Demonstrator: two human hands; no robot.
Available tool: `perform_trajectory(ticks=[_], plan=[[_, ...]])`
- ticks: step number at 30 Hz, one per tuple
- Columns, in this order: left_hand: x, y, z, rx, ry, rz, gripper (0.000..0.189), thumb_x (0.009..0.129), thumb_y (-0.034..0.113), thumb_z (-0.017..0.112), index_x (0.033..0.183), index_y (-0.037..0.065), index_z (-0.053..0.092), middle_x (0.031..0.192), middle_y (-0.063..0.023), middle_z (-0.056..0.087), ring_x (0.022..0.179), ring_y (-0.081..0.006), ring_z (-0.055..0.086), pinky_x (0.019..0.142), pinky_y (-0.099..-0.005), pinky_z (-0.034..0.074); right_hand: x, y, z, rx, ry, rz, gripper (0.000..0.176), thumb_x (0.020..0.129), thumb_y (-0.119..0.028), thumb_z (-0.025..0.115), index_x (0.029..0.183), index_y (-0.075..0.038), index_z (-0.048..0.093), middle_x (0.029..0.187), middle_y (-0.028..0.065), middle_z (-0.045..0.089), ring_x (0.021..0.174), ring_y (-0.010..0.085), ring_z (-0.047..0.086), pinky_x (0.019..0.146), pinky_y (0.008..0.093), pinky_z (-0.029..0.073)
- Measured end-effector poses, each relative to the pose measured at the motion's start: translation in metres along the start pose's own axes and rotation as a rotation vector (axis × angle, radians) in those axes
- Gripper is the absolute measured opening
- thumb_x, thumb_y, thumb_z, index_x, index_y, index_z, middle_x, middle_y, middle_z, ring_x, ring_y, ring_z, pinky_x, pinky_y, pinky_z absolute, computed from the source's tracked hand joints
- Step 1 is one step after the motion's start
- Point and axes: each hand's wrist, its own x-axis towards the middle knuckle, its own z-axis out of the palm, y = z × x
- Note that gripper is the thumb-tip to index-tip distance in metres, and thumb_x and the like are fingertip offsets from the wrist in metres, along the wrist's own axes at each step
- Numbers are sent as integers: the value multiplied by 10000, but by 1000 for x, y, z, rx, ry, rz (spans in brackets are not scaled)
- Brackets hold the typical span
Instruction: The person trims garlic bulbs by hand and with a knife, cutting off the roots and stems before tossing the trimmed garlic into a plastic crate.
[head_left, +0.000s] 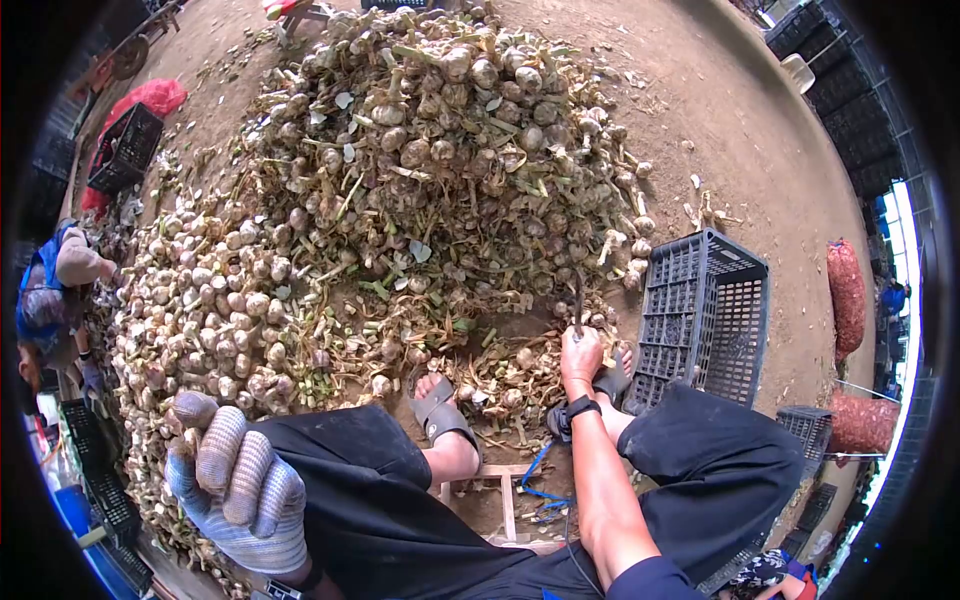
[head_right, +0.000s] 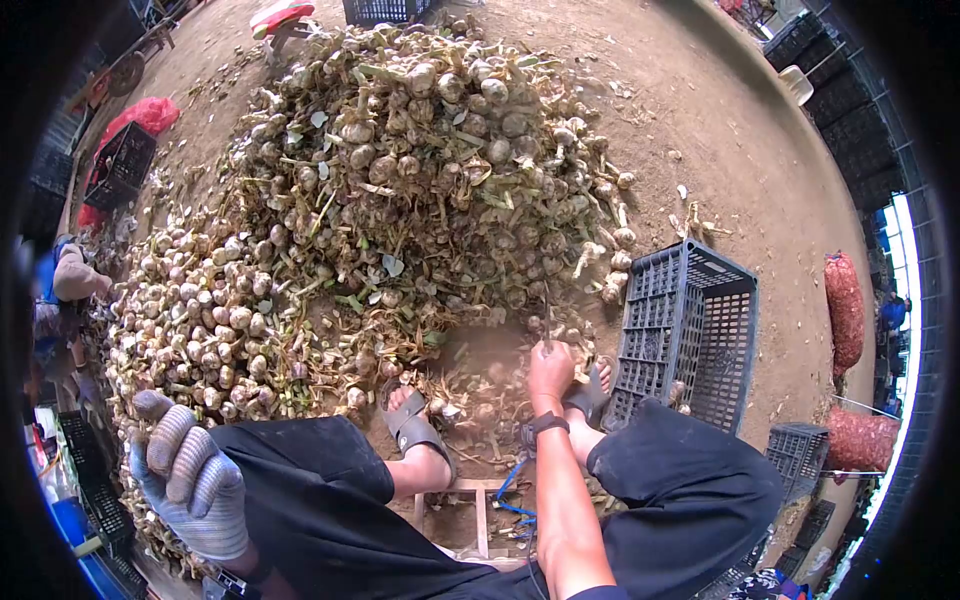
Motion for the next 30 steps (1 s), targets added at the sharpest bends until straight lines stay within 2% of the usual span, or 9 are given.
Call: perform_trajectory(ticks=[3, 7, 11, 14, 20, 23, 24, 25, 30], plan=[[0, -3, 3, 3, -3, -3, 366, 1041, 210, 466, 1329, -16, 452, 855, -78, 481, 625, -151, 482, 436, -293, 407, 2, -25, 26, 200, 38, -50, 227, 874, -219, 647, 811, -1, 651, 674, 132, 648, 550, 251, 656, 550, 379, 506], [-1, -6, 7, 25, 56, -33, 370, 1046, 269, 480, 1336, 40, 458, 841, -90, 517, 576, -159, 495, 440, -309, 419, -17, -137, 47, 427, -448, -83, 235, 917, -248, 640, 847, -25, 656, 674, 68, 665, 547, 131, 652, 536, 311, 518], [-1, -9, 7, 22, 85, -1, 378, 1042, 280, 497, 1331, 43, 442, 840, -93, 524, 572, -167, 510, 435, -314, 402, -34, -168, 111, 341, -498, -382, 241, 805, -239, 658, 824, 2, 664, 858, 201, 648, 819, 382, 652, 726, 437, 520], [2, -8, 6, 39, 93, -4, 372, 1042, 274, 492, 1331, 44, 443, 845, -96, 528, 573, -169, 513, 431, -316, 409, -38, -157, 121, 245, -550, -211, 243, 775, -241, 655, 822, -4, 679, 895, 214, 651, 865, 417, 630, 761, 470, 508], [4, 0, 0, 35, 6, -8, 341, 1033, 173, 485, 1317, -14, 455, 860, -84, 510, 594, -150, 496, 416, -297, 423, -18, -101, 73, 162, -269, -153, 229, 829, -200, 635, 937, -9, 700, 1021, 192, 674, 913, 375, 655, 803, 426, 524], [2, 3, -1, 20, 8, 4, 340, 1038, 180, 471, 1317, -14, 455, 856, -83, 507, 595, -148, 496, 423, -294, 423, -5, -54, 38, 318, -297, 224, 254, 840, -239, 639, 825, 11, 682, 748, 177, 685, 661, 337, 644, 660, 418, 498], [1, 6, -2, 16, 6, 4, 342, 1043, 189, 462, 1317, -15, 455, 853, -83, 504, 597, -146, 496, 430, -293, 424, -7, -20, 42, 275, -155, 142, 274, 849, -252, 637, 817, 19, 671, 704, 170, 670, 615, 275, 622, 630, 403, 483], [0, 7, -3, 10, 6, 6, 342, 1043, 189, 462, 1317, -15, 455, 853, -83, 504, 597, -146, 496, 430, -293, 424, -5, -17, 21, 164, -171, 196, 267, 833, -240, 641, 883, 17, 696, 835, 233, 683, 797, 405, 659, 716, 484, 496], [0, 6, -2, -32, 85, -2, 352, 1037, 258, 500, 1312, 41, 458, 829, -90, 523, 566, -175, 507, 438, -324, 427, -13, -23, 23, 258, -74, 141, 250, 860, -234, 646, 827, 12, 670, 819, 207, 661, 785, 411, 641, 705, 473, 495]])
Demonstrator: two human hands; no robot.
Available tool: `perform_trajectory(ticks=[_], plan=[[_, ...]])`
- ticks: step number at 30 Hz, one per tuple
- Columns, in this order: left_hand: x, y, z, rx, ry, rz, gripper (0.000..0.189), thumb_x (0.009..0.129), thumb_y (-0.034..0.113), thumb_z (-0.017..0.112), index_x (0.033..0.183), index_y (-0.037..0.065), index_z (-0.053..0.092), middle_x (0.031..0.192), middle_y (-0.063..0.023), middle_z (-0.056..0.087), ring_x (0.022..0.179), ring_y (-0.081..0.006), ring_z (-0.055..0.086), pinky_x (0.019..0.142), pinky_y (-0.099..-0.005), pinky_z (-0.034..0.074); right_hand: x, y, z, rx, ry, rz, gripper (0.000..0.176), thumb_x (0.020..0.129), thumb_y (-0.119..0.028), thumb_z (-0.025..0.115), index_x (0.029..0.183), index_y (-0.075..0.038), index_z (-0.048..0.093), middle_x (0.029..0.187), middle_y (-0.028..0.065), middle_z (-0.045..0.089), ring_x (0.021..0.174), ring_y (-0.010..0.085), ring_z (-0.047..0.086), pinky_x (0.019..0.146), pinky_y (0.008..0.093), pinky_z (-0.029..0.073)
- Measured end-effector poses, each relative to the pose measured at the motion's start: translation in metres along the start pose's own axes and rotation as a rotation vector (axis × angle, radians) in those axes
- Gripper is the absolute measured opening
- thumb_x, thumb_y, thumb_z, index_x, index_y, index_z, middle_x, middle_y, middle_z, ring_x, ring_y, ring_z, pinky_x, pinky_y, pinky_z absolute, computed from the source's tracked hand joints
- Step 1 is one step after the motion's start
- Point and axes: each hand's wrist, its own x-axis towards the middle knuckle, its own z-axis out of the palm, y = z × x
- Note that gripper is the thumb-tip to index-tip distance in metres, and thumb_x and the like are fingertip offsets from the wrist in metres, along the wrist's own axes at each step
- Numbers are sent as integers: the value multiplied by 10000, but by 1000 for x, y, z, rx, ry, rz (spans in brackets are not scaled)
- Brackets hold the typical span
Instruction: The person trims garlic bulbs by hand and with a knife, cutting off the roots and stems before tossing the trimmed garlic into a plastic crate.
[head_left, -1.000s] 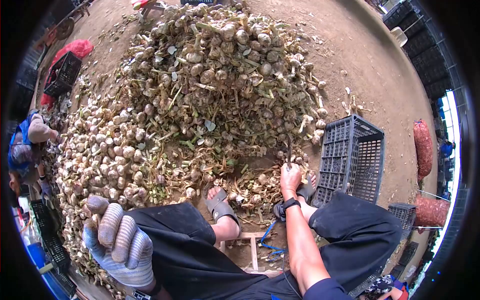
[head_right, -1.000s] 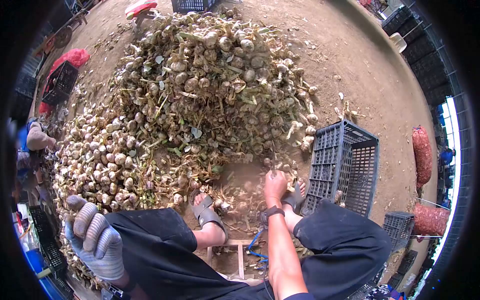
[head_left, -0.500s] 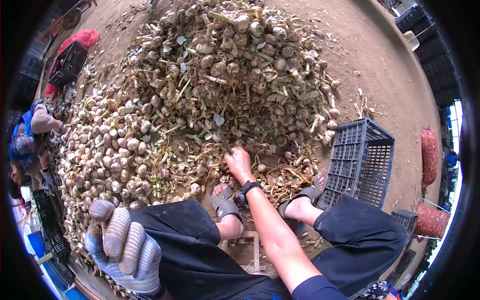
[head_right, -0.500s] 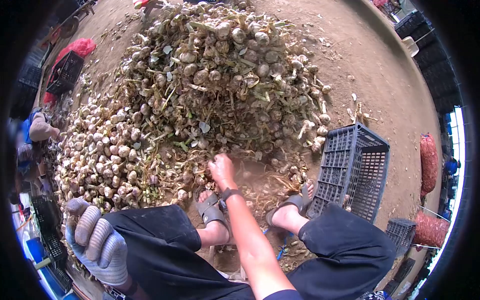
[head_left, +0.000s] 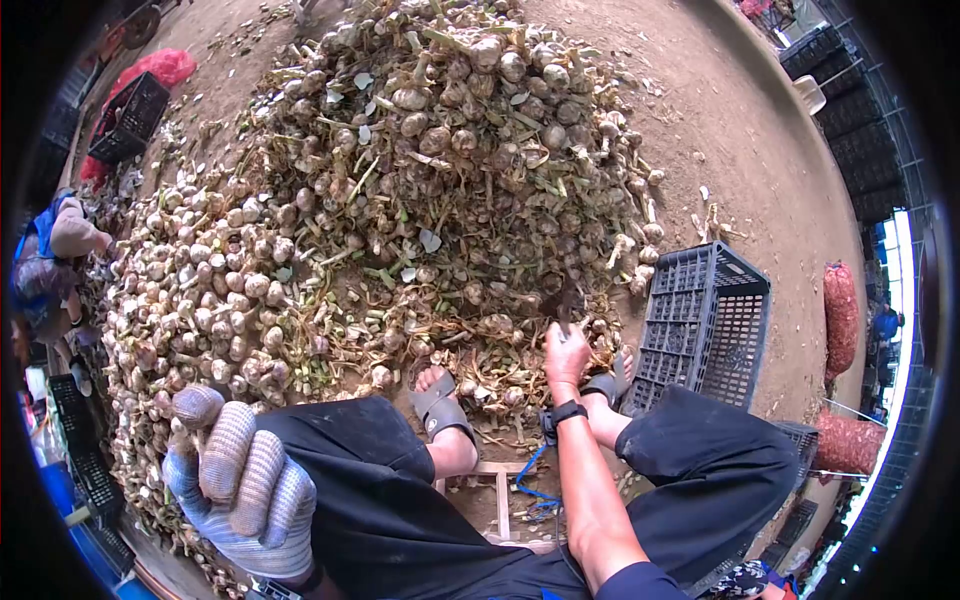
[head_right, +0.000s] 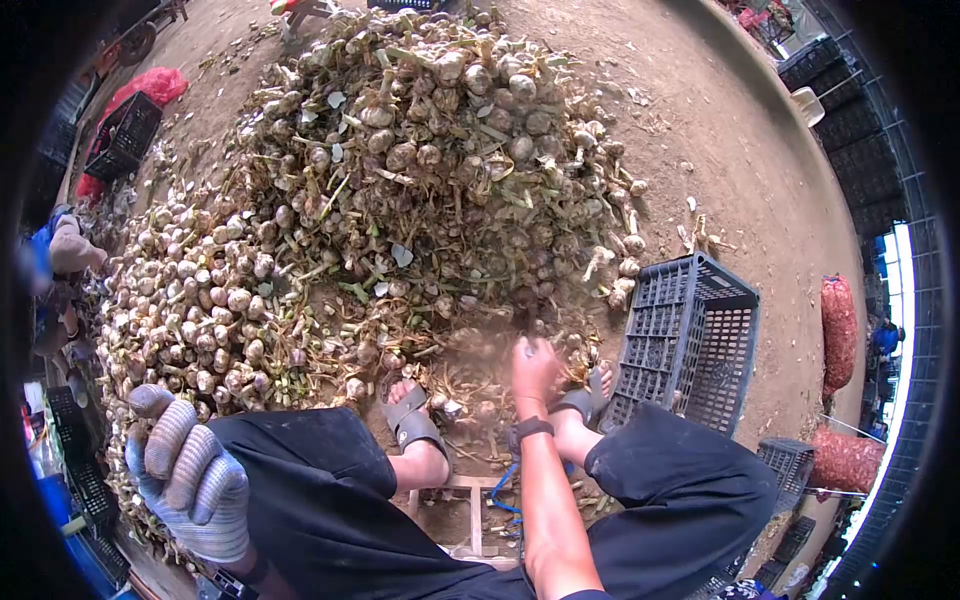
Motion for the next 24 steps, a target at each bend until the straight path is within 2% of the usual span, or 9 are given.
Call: perform_trajectory(ticks=[1, 2, 7, 9, 15, 19, 21, 23, 24], plan=[[0, 0, 0, 6, -2, -26, 349, 1039, 261, 498, 1314, 50, 460, 829, -88, 522, 567, -175, 506, 443, -328, 425, -4, -25, 7, -62, 9, -163, 172, 877, -189, 655, 813, -30, 663, 754, 150, 645, 667, 294, 656, 639, 388, 512], [1, -3, 0, 29, -6, -47, 337, 1048, 278, 479, 1309, 65, 469, 833, -87, 524, 569, -177, 507, 455, -336, 421, -5, -66, 22, -168, -29, -536, 156, 868, -183, 679, 804, -46, 642, 859, 139, 649, 720, 318, 650, 654, 390, 524], [3, -5, 2, 29, 10, -41, 346, 1053, 294, 464, 1311, 63, 462, 837, -90, 530, 575, -185, 514, 470, -345, 427, 5, -99, 88, -382, -305, -551, 154, 764, -145, 705, 896, -68, 686, 1066, 112, 657, 854, 344, 685, 740, 430, 567], [6, -8, 2, 79, -61, -30, 322, 1044, 188, 456, 1305, 0, 461, 841, -94, 516, 579, -164, 513, 402, -308, 427, 10, -102, 103, -446, -375, -537, 166, 750, -149, 712, 892, -65, 692, 1072, 123, 656, 853, 348, 687, 745, 437, 568], [9, -12, 6, 88, -13, -49, 348, 1040, 242, 482, 1320, 38, 461, 819, -75, 512, 578, -171, 509, 436, -329, 427, 8, -90, 110, -570, -475, -495, 132, 738, -157, 709, 839, -71, 710, 1018, 152, 652, 853, 358, 688, 753, 461, 566], [5, -17, 7, 158, 85, -13, 373, 1030, 293, 505, 1312, 50, 484, 801, -67, 516, 584, -186, 500, 437, -337, 419, -9, -94, 80, -343, -329, -360, 176, 753, -255, 729, 776, -82, 705, 879, 154, 691, 779, 366, 682, 706, 457, 548], [5, -25, 2, 424, 25, 78, 392, 969, 282, 575, 1243, 6, 530, 773, -88, 524, 561, -188, 511, 421, -298, 430, -18, -109, 52, -134, -371, -156, 238, 767, -290, 754, 763, -56, 710, 749, 109, 701, 669, 264, 679, 643, 386, 528], [4, -34, 5, 712, 22, 131, 424, 917, 294, 622, 1207, -7, 548, 776, -97, 550, 567, -189, 544, 445, -303, 456, -33, -129, 24, 399, -489, 113, 253, 814, -260, 806, 791, -24, 716, 688, -15, 661, 576, 63, 572, 527, 256, 446], [0, -41, 8, 842, 63, 156, 424, 867, 275, 654, 1165, -13, 566, 809, -120, 584, 579, -197, 574, 488, -305, 481, -42, -138, 15, 564, -501, 203, 238, 846, -256, 787, 841, -29, 716, 710, 13, 690, 601, 86, 618, 521, 256, 469]])
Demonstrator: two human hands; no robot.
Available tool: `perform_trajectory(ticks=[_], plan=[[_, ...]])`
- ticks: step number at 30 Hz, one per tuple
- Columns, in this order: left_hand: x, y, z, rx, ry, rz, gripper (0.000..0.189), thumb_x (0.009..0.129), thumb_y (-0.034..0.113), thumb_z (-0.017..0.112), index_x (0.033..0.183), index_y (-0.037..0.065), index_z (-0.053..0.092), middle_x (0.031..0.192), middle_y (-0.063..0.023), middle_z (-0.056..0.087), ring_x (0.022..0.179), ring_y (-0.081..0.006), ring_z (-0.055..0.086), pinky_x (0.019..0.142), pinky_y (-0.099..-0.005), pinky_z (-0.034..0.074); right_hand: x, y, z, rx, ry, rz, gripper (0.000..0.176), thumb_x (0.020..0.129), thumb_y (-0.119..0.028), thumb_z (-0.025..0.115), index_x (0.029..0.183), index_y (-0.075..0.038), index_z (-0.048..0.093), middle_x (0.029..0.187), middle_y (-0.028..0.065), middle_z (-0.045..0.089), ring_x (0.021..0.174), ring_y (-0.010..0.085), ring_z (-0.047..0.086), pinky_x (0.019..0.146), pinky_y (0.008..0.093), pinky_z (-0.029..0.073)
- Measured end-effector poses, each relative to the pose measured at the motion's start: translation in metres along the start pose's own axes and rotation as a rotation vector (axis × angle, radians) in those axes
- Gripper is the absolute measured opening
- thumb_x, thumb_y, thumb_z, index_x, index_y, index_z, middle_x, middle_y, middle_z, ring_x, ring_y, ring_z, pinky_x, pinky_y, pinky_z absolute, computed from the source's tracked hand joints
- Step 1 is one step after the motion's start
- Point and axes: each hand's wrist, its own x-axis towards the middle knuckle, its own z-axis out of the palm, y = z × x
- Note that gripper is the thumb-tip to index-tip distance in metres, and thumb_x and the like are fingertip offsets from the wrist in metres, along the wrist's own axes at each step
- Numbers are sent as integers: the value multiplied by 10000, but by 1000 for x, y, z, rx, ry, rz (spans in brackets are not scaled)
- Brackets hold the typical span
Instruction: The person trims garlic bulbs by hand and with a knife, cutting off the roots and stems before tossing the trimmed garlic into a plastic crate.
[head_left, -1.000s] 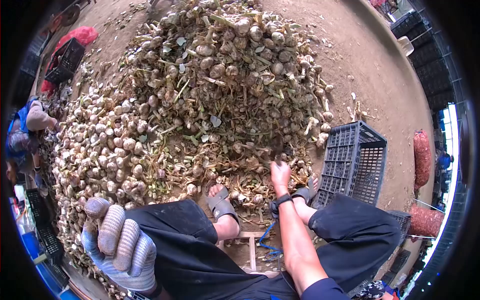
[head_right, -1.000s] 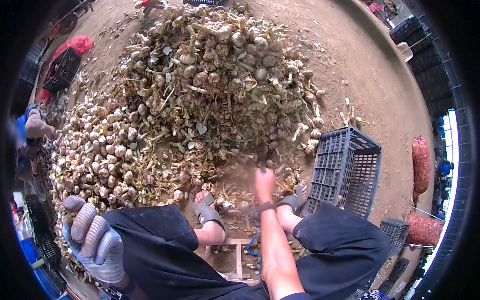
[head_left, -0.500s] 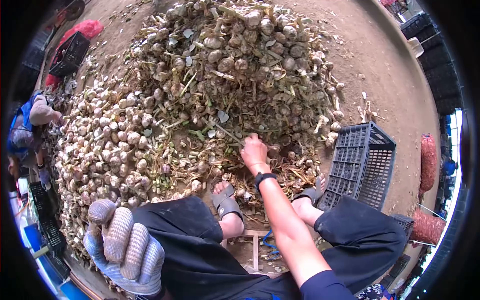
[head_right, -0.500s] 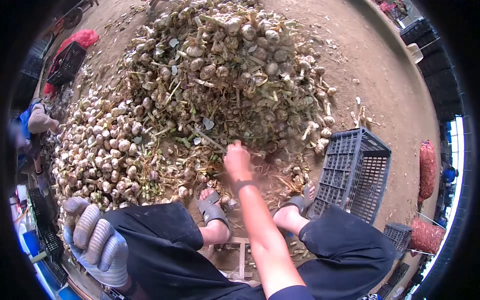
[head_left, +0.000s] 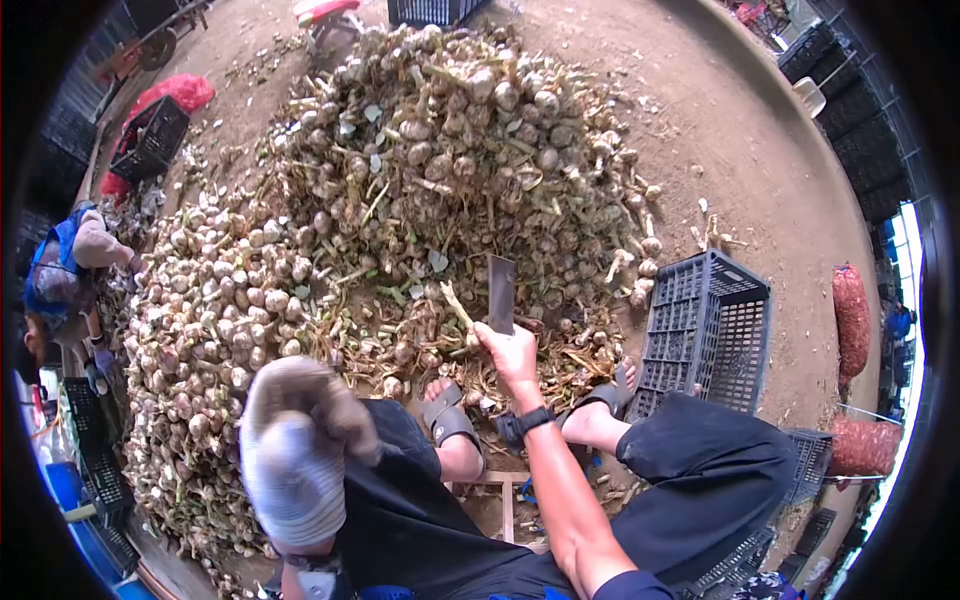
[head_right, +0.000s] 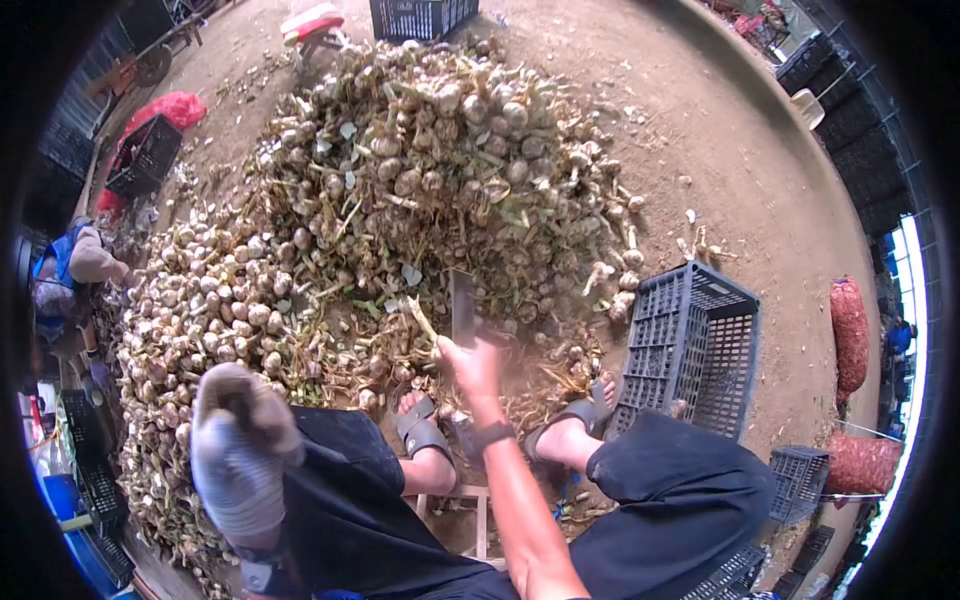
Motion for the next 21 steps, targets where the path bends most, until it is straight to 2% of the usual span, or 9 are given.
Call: perform_trajectory(ticks=[3, 5, 7, 10, 15, 17, 18, 19, 21], plan=[[-2, -6, 8, 431, -174, 41, 420, 773, -28, 626, 1191, 0, 598, 1002, -151, 650, 840, -239, 665, 763, -321, 553, -42, -54, -3, 247, -69, 128, 262, 890, -292, 765, 897, -38, 704, 735, 39, 714, 532, 78, 618, 426, 224, 434], [3, -14, 14, 966, -419, 405, 510, 735, -81, 643, 1229, 40, 602, 1103, -149, 652, 992, -281, 662, 889, -342, 531, -62, -74, -10, 271, -119, 129, 309, 880, -349, 771, 893, -47, 702, 744, 36, 711, 539, 77, 605, 441, 227, 437], [4, -23, 25, 1130, -545, 552, 558, 652, -58, 699, 1192, 60, 624, 1251, -154, 612, 1169, -379, 578, 1015, -425, 474, -76, -90, -12, 336, -123, 89, 352, 871, -396, 774, 880, -53, 701, 760, 29, 701, 524, 70, 561, 449, 228, 419], [8, -36, 33, 1398, -688, 709, 707, 626, 85, 800, 1289, 116, 557, 1347, -140, 549, 1324, -383, 449, 1138, -544, 328, -111, -134, -24, 474, -212, 84, 343, 866, -396, 782, 854, -64, 696, 721, -14, 640, 503, 63, 494, 447, 232, 381], [5, -62, 41, 1554, -769, 835, 687, 647, 237, 834, 1262, 99, 559, 1205, -102, 608, 1248, -325, 520, 1160, -539, 293, -139, -154, -43, 537, -227, 42, 351, 877, -409, 769, 853, -68, 690, 700, -27, 607, 502, 61, 495, 442, 238, 376], [6, -62, 42, 1295, -710, 710, 651, 641, 216, 851, 1222, 87, 586, 1095, -91, 650, 1113, -323, 603, 1082, -494, 409, -148, -160, -49, 540, -200, 11, 377, 884, -424, 757, 862, -55, 681, 712, -17, 607, 487, 61, 487, 436, 238, 375], [5, -68, 42, 1170, -578, 622, 596, 658, 186, 868, 1180, 62, 609, 1021, -98, 679, 988, -293, 667, 938, -410, 523, -143, -152, -52, 553, -258, -87, 425, 885, -448, 748, 884, -31, 670, 720, -12, 604, 495, 56, 488, 436, 236, 380], [3, -69, 43, 1015, -482, 468, 547, 694, 162, 865, 1163, 38, 613, 1029, -92, 689, 930, -204, 679, 841, -322, 550, -153, -165, -53, 481, -174, -159, 420, 899, -416, 740, 823, -12, 654, 675, 16, 584, 511, 85, 507, 466, 283, 410], [9, -71, 39, 672, -491, 206, 520, 722, 162, 857, 1160, 24, 612, 1021, -61, 694, 910, -118, 649, 831, -287, 536, -149, -160, -57, -1, 70, -549, 385, 894, -337, 737, 740, -9, 609, 642, 73, 553, 523, 191, 537, 513, 358, 436]])
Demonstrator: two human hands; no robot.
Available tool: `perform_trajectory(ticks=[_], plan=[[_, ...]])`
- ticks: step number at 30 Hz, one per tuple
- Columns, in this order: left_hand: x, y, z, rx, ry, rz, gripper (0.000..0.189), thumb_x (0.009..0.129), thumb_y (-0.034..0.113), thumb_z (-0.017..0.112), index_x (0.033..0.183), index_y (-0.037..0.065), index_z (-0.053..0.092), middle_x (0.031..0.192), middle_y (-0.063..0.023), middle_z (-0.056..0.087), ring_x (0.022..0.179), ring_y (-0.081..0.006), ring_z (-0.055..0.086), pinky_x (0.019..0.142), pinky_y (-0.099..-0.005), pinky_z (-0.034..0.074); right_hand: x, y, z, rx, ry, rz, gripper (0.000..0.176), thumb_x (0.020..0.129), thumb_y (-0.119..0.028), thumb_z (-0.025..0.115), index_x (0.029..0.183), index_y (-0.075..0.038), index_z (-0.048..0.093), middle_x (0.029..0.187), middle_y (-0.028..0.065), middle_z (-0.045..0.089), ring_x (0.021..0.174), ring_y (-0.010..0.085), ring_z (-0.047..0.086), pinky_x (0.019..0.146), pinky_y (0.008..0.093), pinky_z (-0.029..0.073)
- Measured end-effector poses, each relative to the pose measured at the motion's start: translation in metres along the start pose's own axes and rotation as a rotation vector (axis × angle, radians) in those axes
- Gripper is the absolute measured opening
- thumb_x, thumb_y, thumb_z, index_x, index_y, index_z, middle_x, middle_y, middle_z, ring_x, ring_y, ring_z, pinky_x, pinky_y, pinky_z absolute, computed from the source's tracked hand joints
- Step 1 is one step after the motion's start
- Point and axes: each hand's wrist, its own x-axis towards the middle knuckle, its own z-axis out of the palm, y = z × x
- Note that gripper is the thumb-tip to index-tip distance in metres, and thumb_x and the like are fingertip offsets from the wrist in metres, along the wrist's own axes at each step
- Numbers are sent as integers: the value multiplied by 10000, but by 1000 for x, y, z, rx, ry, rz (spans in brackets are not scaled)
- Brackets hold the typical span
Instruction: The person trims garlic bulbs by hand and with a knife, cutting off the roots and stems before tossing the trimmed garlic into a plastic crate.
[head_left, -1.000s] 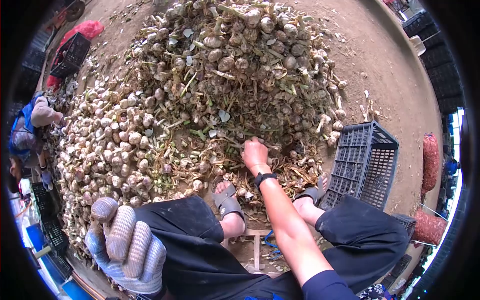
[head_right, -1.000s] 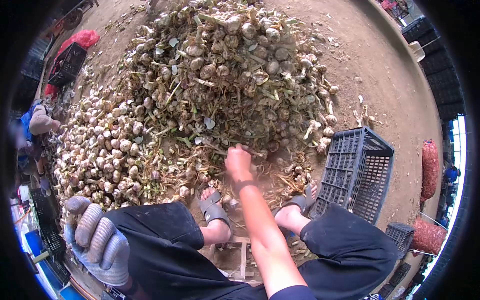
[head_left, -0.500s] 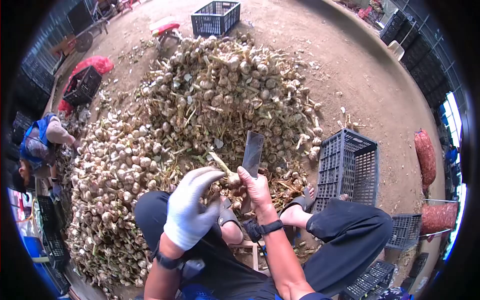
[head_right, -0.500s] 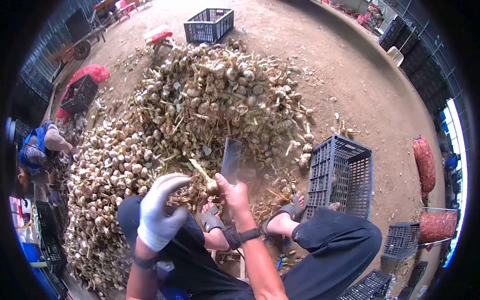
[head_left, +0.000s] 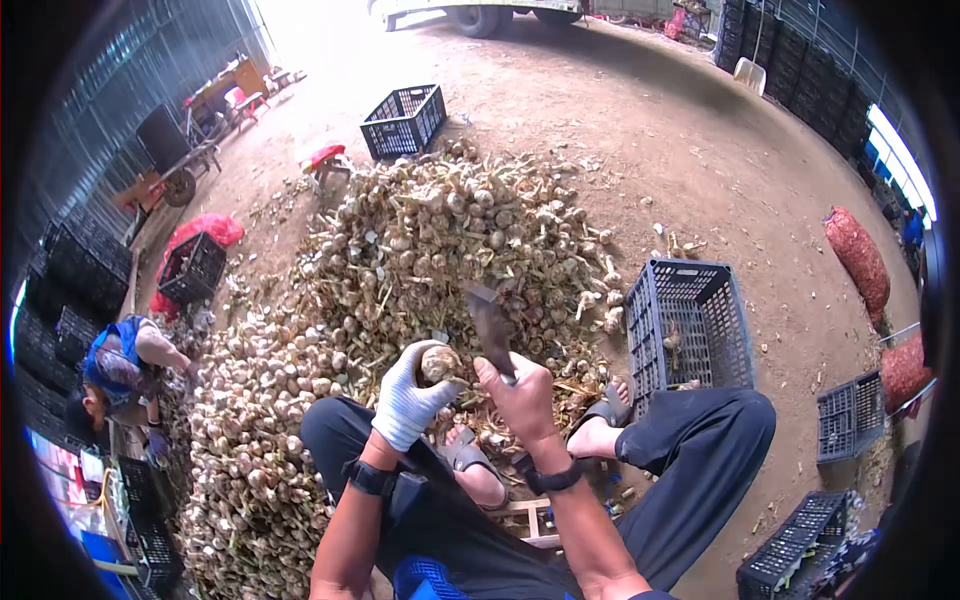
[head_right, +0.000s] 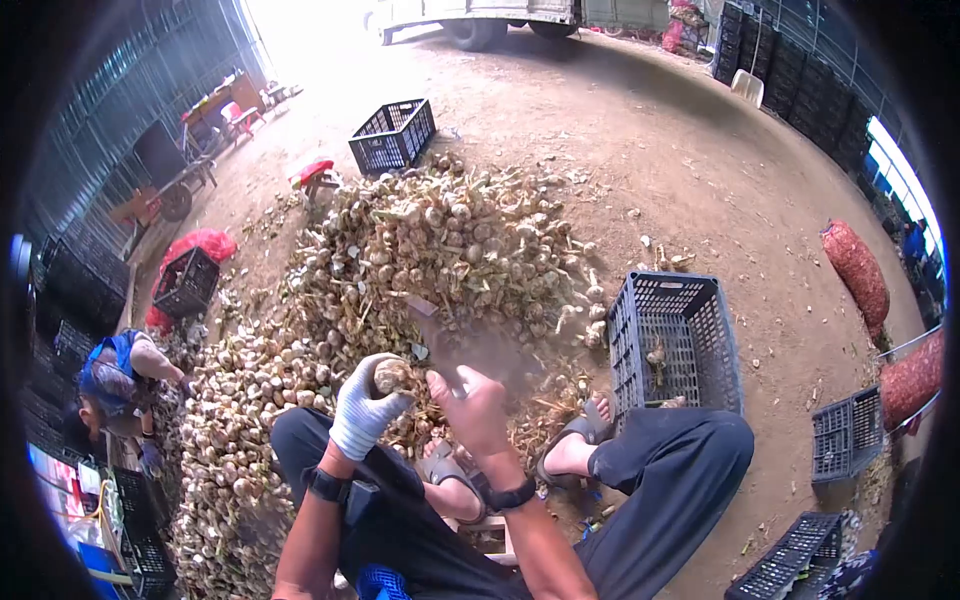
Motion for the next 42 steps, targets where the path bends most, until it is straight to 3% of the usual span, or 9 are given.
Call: perform_trajectory(ticks=[2, 7, 20, 26, 28, 32, 34, 36, 42], plan=[[-1, -1, -2, 65, -10, -22, 493, 733, 137, 841, 1156, 27, 614, 1001, -29, 686, 902, -89, 623, 829, -277, 530, -5, 1, -5, -353, 43, -240, 293, 807, -248, 749, 722, -31, 572, 702, 150, 560, 625, 375, 559, 553, 435, 442], [-7, -2, -4, 132, -89, 19, 476, 724, 107, 836, 1136, 50, 603, 992, -46, 700, 886, -116, 651, 786, -285, 546, -12, 11, -1, -470, 39, -555, 292, 728, -262, 764, 855, -61, 594, 816, 136, 595, 682, 353, 614, 574, 425, 477], [-17, -24, -22, 181, -115, 6, 535, 665, 113, 859, 1120, 74, 580, 968, -15, 664, 869, -98, 610, 808, -274, 523, -16, 36, 28, -476, -56, -624, 308, 809, -353, 645, 861, -54, 592, 805, 130, 573, 683, 324, 624, 576, 412, 488], [-18, -11, -20, 283, -76, 8, 316, 696, 146, 807, 930, 44, 620, 823, -26, 649, 748, -113, 592, 728, -287, 519, -7, 78, 31, -444, 66, -604, 272, 826, -322, 656, 823, -55, 601, 807, 148, 590, 662, 350, 618, 564, 431, 486], [-24, 7, -15, 305, -59, 1, 281, 696, 124, 774, 914, 31, 622, 776, -26, 636, 712, -97, 582, 701, -276, 513, -9, 128, 25, -525, 294, -175, 191, 821, -237, 657, 755, -65, 604, 765, 168, 621, 645, 377, 615, 555, 457, 478], [-21, 5, -3, 166, -28, -41, 341, 705, 114, 764, 994, 28, 605, 811, 20, 621, 755, -62, 557, 717, -245, 494, -28, 166, 6, -450, 340, 302, 151, 802, -189, 645, 731, -56, 639, 666, 213, 628, 627, 418, 616, 547, 475, 461], [-14, 8, 1, 162, -71, -38, 369, 738, 147, 765, 1044, 34, 592, 852, 30, 624, 774, -66, 561, 729, -246, 495, -24, 180, 20, -356, 342, 247, 159, 813, -202, 667, 788, -46, 677, 681, 211, 643, 603, 369, 643, 560, 464, 473], [-10, 10, 4, -24, -68, -69, 366, 785, 195, 748, 1071, 38, 582, 888, 13, 627, 780, -63, 559, 732, -249, 490, -21, 166, 39, 165, 262, 308, 253, 853, -223, 754, 907, 15, 690, 708, 83, 666, 555, 175, 621, 505, 352, 531], [-9, 5, 14, -604, -56, -97, 464, 835, 279, 744, 1176, 33, 548, 1015, -69, 631, 949, -177, 637, 865, -318, 519, -23, 64, 44, 999, -81, 588, 326, 884, -344, 762, 925, -44, 645, 765, 14, 627, 512, 98, 565, 545, 346, 609]])
